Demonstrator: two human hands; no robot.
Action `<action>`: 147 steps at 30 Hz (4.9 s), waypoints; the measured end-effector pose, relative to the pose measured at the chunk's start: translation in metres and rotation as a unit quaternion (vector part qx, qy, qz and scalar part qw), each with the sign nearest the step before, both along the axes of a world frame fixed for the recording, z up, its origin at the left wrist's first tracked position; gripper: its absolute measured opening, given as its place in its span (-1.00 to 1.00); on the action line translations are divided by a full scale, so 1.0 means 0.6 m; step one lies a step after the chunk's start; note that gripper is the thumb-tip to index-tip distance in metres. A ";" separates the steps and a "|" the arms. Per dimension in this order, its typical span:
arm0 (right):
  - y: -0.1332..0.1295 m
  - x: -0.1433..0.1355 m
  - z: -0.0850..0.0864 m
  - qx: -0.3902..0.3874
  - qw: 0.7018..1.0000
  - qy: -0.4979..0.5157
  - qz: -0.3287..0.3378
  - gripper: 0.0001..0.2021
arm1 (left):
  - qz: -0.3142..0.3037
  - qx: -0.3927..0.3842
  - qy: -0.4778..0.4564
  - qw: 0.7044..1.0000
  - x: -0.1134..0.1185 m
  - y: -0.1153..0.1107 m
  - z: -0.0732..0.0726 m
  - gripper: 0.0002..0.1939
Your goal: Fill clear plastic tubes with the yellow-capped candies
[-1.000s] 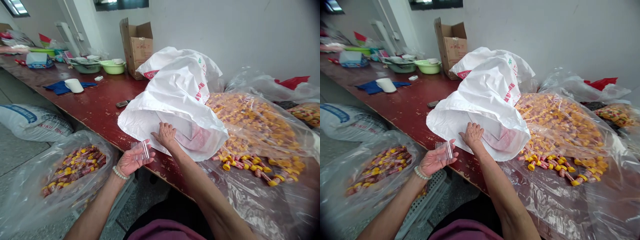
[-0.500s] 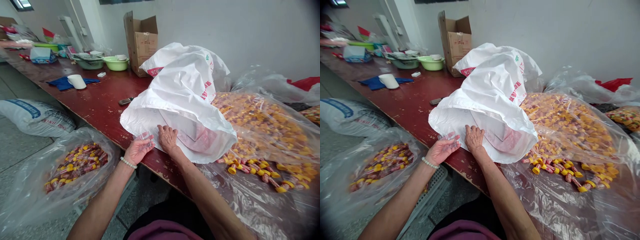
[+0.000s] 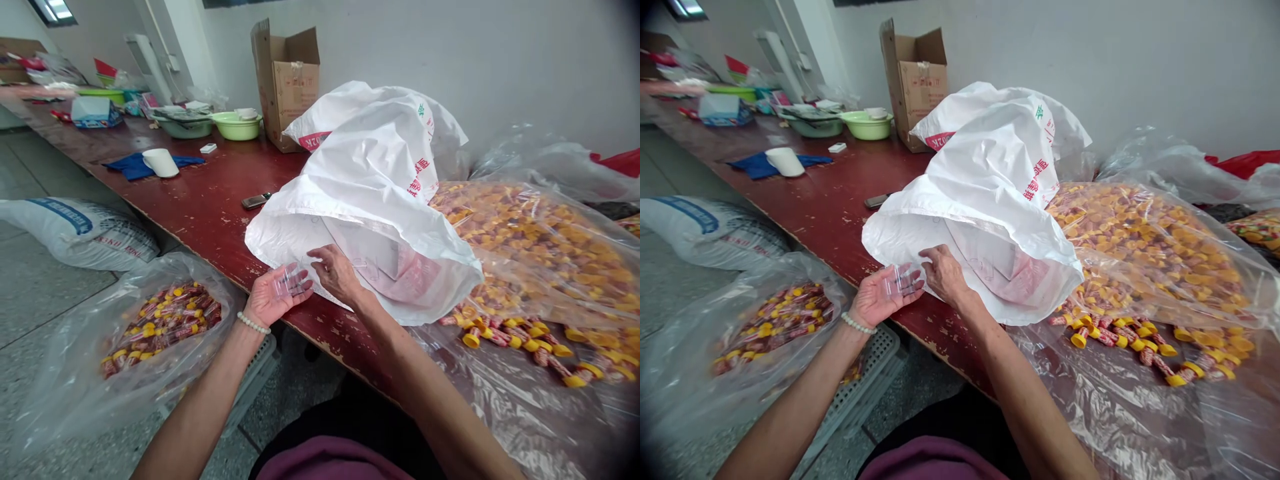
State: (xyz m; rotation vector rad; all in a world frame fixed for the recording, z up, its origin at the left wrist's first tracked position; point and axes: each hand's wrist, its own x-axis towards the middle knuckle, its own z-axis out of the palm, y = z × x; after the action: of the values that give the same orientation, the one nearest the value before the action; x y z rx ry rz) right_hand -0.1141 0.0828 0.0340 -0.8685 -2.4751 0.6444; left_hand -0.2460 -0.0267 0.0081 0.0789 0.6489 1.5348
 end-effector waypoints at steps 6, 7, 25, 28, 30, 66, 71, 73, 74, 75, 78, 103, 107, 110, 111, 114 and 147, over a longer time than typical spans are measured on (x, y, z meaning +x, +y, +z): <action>-0.029 -0.010 0.043 -0.143 0.979 0.028 0.143 -0.64 | -0.049 0.075 0.007 0.996 -0.001 0.003 0.007 -0.65; -0.031 -0.015 0.045 -0.135 0.982 0.027 0.126 -0.58 | -0.053 0.078 0.014 0.995 -0.001 0.002 0.006 -0.64; 0.044 -0.009 -0.012 0.066 0.983 -0.137 -0.106 -0.63 | 0.073 -0.007 0.189 0.979 0.003 0.002 0.001 -0.58; 0.051 -0.007 -0.034 0.096 0.966 -0.201 -0.132 -0.69 | 0.084 -0.016 0.203 0.975 0.009 0.003 0.005 -0.59; 0.052 -0.008 -0.040 0.093 0.965 -0.203 -0.137 -0.70 | 0.084 -0.026 0.209 0.974 0.013 0.003 0.007 -0.58; -0.105 0.170 -0.041 -0.243 0.925 0.284 -0.063 -0.75 | 0.085 0.084 0.532 0.838 0.164 0.020 -0.027 -0.52; -0.100 0.292 -0.013 -0.012 0.958 0.236 -0.164 -0.83 | 0.031 0.095 0.496 0.863 0.202 0.026 -0.023 -0.52; -0.081 0.362 -0.013 0.052 0.936 0.230 -0.263 -0.86 | 0.018 0.092 0.485 0.869 0.218 0.027 -0.022 -0.52; -0.070 0.395 -0.018 0.072 0.921 0.216 -0.317 -0.86 | 0.009 0.095 0.480 0.872 0.227 0.027 -0.022 -0.52; -0.059 0.422 -0.025 0.078 0.921 0.172 -0.342 -0.87 | -0.002 0.100 0.474 0.875 0.236 0.027 -0.022 -0.52; -0.032 0.466 -0.055 0.076 0.928 0.023 -0.364 -0.82 | -0.041 0.117 0.467 0.876 0.269 0.024 -0.022 -0.54; -0.148 0.386 0.032 0.036 0.978 0.140 -0.149 -0.73 | -0.073 0.175 0.605 0.774 0.312 0.016 -0.010 -0.62; -0.157 0.379 0.017 0.069 0.983 0.102 -0.133 -0.60 | -0.061 0.183 0.628 0.754 0.309 0.015 -0.013 -0.61; -0.168 0.371 -0.001 0.040 0.991 0.076 -0.101 -0.50 | -0.049 0.186 0.644 0.741 0.308 0.015 -0.017 -0.61; -0.169 0.371 -0.006 0.032 0.990 0.087 -0.105 -0.49 | -0.048 0.183 0.639 0.745 0.308 0.016 -0.018 -0.60; -0.149 0.386 -0.020 0.055 0.973 0.144 -0.173 -0.53 | -0.053 0.163 0.610 0.774 0.309 0.019 -0.023 -0.58; -0.138 0.381 0.018 0.094 0.986 0.061 -0.121 -0.62 | -0.045 0.219 0.703 0.675 0.312 0.023 -0.025 -0.64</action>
State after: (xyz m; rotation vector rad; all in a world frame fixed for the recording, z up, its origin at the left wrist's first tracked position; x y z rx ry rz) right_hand 0.1144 0.0000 0.0449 -1.0013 -2.2329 0.3615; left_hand -0.0586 -0.0128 -0.0071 1.7824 1.3885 1.2583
